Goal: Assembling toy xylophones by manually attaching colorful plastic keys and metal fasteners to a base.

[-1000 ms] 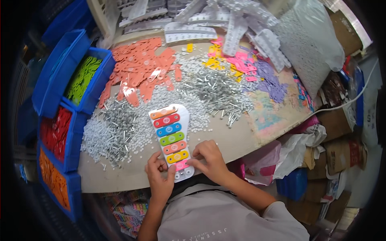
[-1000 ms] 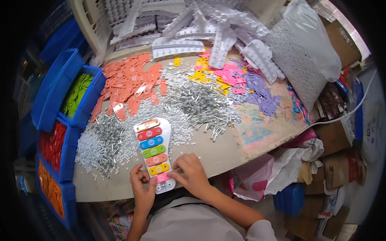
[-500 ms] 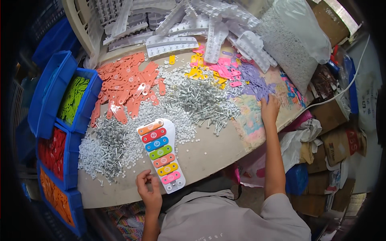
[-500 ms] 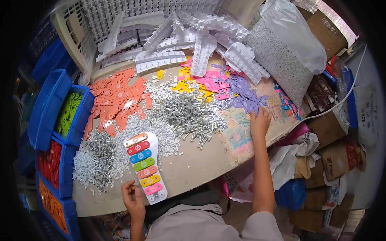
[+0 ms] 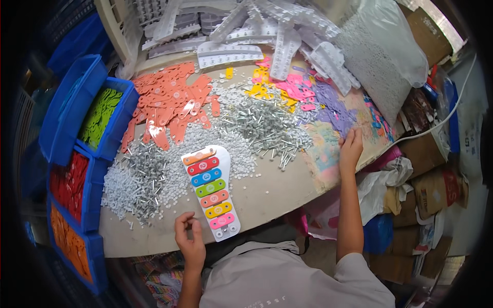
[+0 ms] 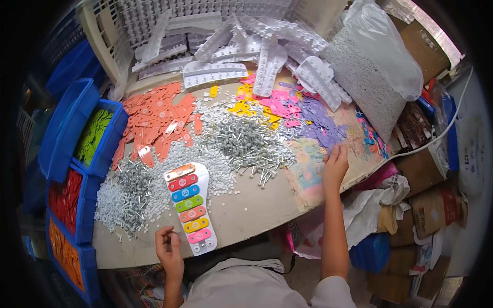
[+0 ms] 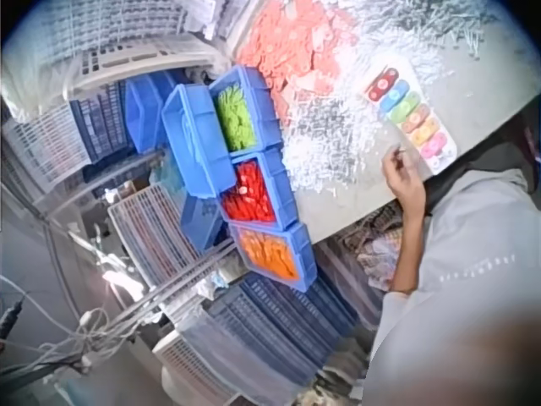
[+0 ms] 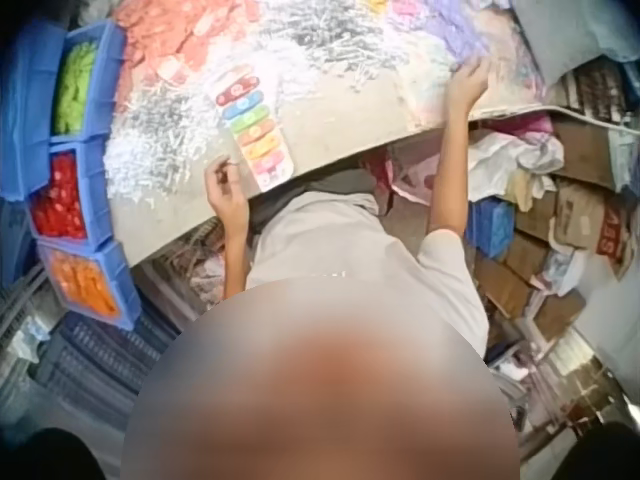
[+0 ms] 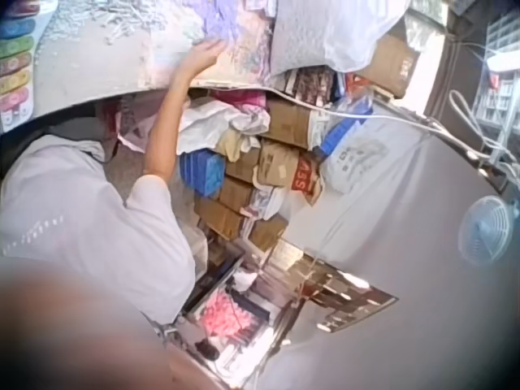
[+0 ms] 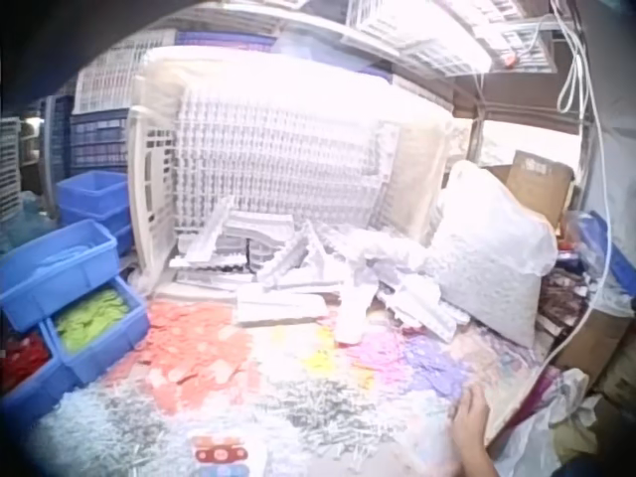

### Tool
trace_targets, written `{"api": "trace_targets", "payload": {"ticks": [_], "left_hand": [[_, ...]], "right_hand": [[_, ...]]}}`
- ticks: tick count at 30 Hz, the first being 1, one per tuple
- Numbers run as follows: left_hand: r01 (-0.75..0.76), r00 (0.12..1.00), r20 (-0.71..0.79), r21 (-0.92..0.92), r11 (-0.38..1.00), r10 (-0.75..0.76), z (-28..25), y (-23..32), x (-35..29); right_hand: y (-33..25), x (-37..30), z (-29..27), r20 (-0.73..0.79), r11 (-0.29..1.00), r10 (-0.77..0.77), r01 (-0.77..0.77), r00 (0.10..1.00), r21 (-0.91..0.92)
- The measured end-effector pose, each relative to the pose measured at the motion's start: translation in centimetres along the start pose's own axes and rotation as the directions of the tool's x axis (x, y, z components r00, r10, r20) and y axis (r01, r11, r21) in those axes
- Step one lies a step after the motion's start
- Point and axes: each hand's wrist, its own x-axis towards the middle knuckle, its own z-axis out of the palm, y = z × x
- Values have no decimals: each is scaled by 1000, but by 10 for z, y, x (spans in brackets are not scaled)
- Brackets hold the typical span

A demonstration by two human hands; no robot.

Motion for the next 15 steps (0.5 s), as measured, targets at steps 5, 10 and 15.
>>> {"api": "trace_targets", "payload": {"ticks": [5,10,15], "left_hand": [[7,1000,4,-127,992,-7,4,10,-6],[-4,997,74,-94,996,11,9,4,-12],[-147,984,133,193,970,122,4,6,-15]], "right_hand": [[-91,-114,3,729,950,-26,-209,684,231],[-149,-188,-1,975,983,-88,-141,203,118],[-144,-220,11,980,990,-136,38,143,132]]}}
